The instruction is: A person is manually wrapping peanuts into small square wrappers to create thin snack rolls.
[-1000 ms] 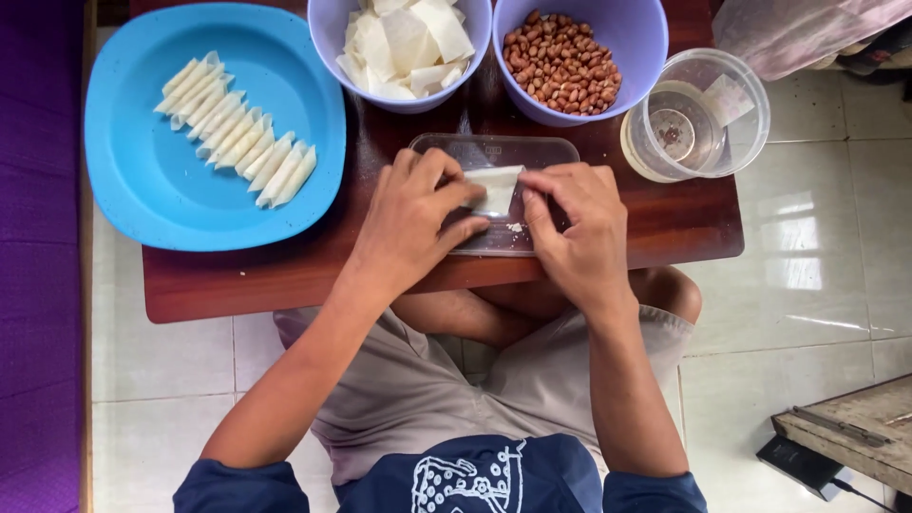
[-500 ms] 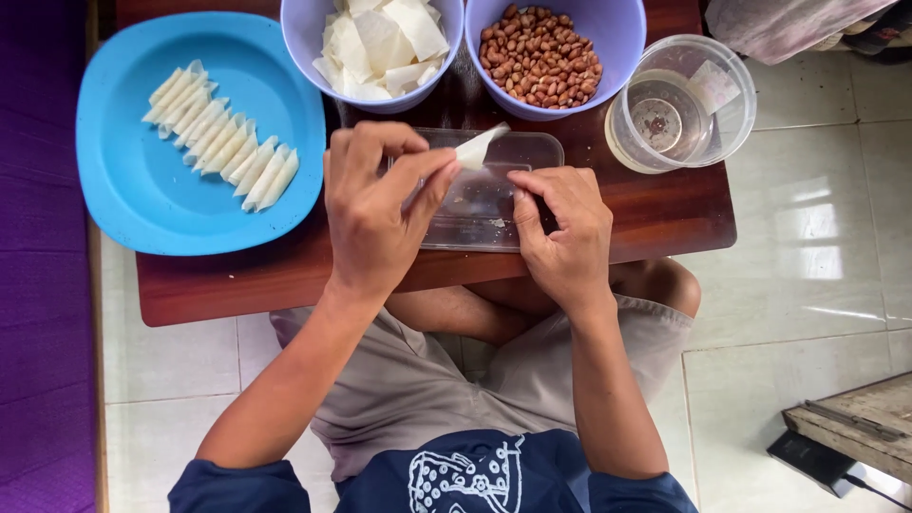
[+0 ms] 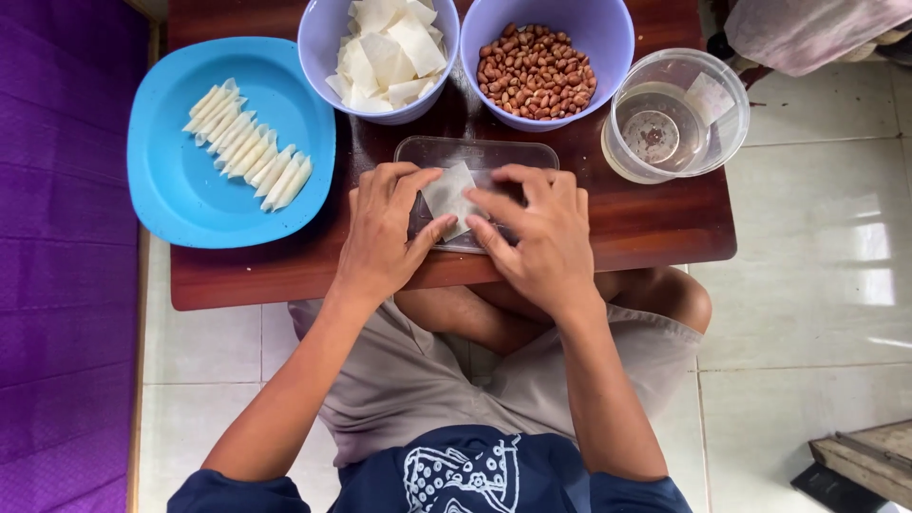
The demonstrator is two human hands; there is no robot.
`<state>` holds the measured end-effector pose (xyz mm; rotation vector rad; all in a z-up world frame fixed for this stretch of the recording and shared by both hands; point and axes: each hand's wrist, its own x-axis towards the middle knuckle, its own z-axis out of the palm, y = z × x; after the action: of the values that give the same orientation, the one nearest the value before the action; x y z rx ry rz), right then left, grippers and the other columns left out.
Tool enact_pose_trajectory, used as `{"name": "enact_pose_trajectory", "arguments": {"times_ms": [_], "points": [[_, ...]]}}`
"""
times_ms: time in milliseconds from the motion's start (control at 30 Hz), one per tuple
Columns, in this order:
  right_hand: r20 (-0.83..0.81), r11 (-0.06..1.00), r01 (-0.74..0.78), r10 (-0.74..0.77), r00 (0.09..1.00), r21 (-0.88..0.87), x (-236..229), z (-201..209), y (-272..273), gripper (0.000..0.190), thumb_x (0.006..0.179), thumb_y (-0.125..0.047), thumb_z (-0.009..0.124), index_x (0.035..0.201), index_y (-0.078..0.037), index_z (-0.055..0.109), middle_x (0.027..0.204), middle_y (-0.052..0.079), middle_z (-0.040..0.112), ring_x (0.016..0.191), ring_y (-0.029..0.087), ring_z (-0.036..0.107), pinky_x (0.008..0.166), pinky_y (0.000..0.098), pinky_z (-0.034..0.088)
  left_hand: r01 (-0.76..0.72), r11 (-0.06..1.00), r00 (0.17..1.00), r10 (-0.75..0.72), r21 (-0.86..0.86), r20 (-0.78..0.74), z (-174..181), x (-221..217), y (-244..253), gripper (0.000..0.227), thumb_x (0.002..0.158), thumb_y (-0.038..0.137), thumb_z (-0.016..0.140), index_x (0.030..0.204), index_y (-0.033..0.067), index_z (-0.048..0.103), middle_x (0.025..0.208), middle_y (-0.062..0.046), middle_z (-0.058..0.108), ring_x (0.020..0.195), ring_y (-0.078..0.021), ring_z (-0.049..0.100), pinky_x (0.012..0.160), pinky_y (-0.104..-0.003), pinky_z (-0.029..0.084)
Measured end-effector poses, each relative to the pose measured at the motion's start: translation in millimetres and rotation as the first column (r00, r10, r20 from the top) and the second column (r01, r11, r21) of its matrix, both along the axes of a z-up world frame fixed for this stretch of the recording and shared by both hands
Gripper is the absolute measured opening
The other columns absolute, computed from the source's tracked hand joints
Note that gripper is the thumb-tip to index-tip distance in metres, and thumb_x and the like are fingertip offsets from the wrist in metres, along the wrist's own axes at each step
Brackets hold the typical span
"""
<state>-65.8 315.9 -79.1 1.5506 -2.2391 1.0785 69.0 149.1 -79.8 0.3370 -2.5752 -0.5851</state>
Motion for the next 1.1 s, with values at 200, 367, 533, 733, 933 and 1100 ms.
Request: {"name": "enact_pose_trajectory", "arguments": {"times_ms": [200,367,533,733,933,1100], "points": [[-0.039,0.995,0.104,-0.104,0.994,-0.001,2.9,-8.5,-1.5,0.021,0.104,-0.035,0.063,0.102,-0.022,0.080,0.121,0.003,0.064,0.111,0.034,0.054,0.081,0.0414,0.041,-0.034,0.999,0.997,0.034,-0.013,0.063,2.4,0.6,5.4,0.063,0.101,0.043,0.067,0.152,0.0135,0.043,0.128,-0.010,0.046,0.114,-0.0328,0.049,0.090,-0.043,0.040],[-0.013,0.988,0.136,-0.137,0.990,-0.079,1.1,-5.4,-4.8,0.020,0.103,-0.030,0.066,0.093,-0.016,0.077,0.117,0.003,0.066,0.108,0.032,0.057,0.078,0.0399,0.045,-0.056,0.997,0.997,0.059,-0.047,0.052,2.0,-2.8,3.2,0.072,0.100,0.047,0.065,0.156,0.0117,0.037,0.131,-0.014,0.045,0.113,-0.0362,0.051,0.089,-0.045,0.041],[0.033,0.986,0.159,-0.158,0.987,-0.056,2.7,-4.9,-3.7,0.020,0.101,-0.033,0.067,0.091,-0.017,0.073,0.119,0.002,0.066,0.108,0.031,0.058,0.079,0.0407,0.047,-0.063,0.997,0.994,0.066,-0.036,0.084,-0.9,-1.2,2.6,0.072,0.097,0.049,0.067,0.154,0.0131,0.041,0.130,-0.010,0.044,0.113,-0.0325,0.049,0.088,-0.044,0.040],[-0.037,0.985,0.143,-0.141,0.989,0.095,4.0,-1.5,-7.1,0.021,0.101,-0.044,0.063,0.105,-0.030,0.079,0.128,0.002,0.062,0.117,0.035,0.054,0.083,0.0422,0.045,-0.030,1.000,0.992,0.030,0.000,0.127,1.0,-0.3,-1.5,0.071,0.096,0.049,0.067,0.153,0.0152,0.043,0.132,-0.008,0.043,0.116,-0.0302,0.045,0.089,-0.043,0.038],[0.004,0.980,0.199,-0.199,0.980,-0.013,0.3,-3.0,-13.7,0.013,0.099,-0.029,0.069,0.098,-0.020,0.079,0.120,0.003,0.067,0.112,0.032,0.058,0.088,0.0391,0.048,-0.039,0.996,0.994,0.030,0.079,0.109,6.6,-2.3,-5.7,0.064,0.090,0.046,0.073,0.145,0.0181,0.054,0.133,-0.004,0.045,0.112,-0.0266,0.047,0.087,-0.042,0.040],[0.017,0.984,0.176,-0.176,0.984,-0.001,0.8,-1.0,-15.9,0.012,0.099,-0.026,0.071,0.102,-0.018,0.079,0.120,0.004,0.068,0.111,0.032,0.058,0.089,0.0396,0.048,-0.037,0.995,0.994,0.026,0.098,0.107,6.2,-2.0,-6.9,0.055,0.090,0.041,0.074,0.139,0.0208,0.059,0.132,-0.002,0.045,0.111,-0.0262,0.046,0.087,-0.042,0.040]]}}
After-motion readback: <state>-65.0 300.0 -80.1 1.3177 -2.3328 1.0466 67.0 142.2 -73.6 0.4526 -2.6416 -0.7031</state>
